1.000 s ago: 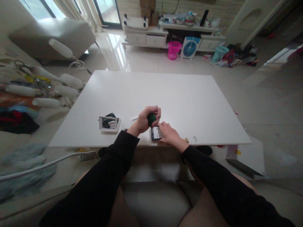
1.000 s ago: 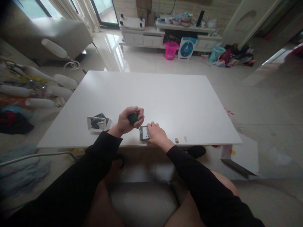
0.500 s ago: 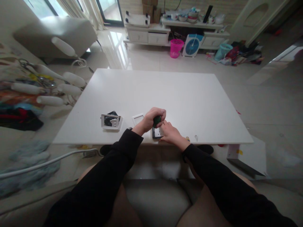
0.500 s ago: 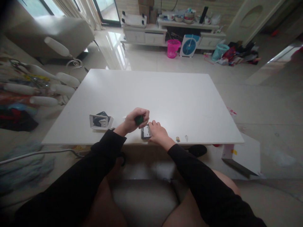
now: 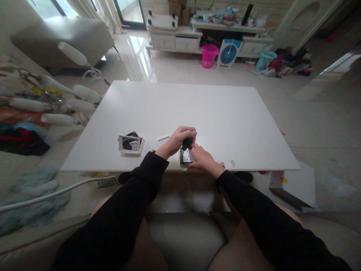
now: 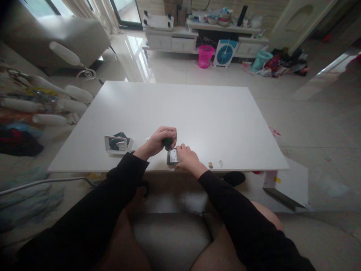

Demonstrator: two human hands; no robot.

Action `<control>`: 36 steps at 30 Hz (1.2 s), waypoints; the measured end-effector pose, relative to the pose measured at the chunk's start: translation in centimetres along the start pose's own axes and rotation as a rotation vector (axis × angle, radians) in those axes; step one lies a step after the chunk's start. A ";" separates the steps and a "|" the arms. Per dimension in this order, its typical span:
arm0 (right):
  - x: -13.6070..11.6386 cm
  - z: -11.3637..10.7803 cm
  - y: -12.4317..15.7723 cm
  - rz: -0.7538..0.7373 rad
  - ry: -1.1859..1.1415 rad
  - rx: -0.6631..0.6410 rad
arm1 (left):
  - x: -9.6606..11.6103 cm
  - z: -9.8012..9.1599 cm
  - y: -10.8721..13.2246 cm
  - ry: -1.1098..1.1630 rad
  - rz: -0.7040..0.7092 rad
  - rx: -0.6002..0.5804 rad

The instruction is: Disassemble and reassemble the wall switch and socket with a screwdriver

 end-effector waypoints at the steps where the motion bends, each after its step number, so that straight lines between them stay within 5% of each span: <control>1: 0.0 -0.1 0.0 -0.002 0.004 0.005 | 0.2 -0.2 0.0 -0.029 0.015 0.028; 7: -0.3 -0.3 0.3 0.015 0.026 -0.013 | 1.4 -1.6 0.3 -0.158 0.025 0.052; 13: -0.3 -0.3 0.3 0.023 0.030 -0.013 | 1.3 -0.9 0.5 0.028 0.049 0.087; 21: -0.1 -0.1 0.1 0.002 -0.001 -0.011 | 0.7 0.9 0.1 0.051 0.021 -0.073; 27: -0.1 0.0 0.1 0.004 0.016 0.004 | 1.2 0.4 -0.1 -0.132 0.113 0.168; 36: -0.1 -0.2 0.1 0.018 -0.022 -0.025 | 1.8 -0.2 1.0 -0.174 0.089 -0.089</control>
Point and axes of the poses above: each hand's wrist, its own y-axis away from the middle knuckle, its own z-axis out of the palm, x = y × z, the point moved 4 cm from there along -y, towards the middle knuckle, and after that the axes turned 6 degrees about -y, right-handed, at the moved point
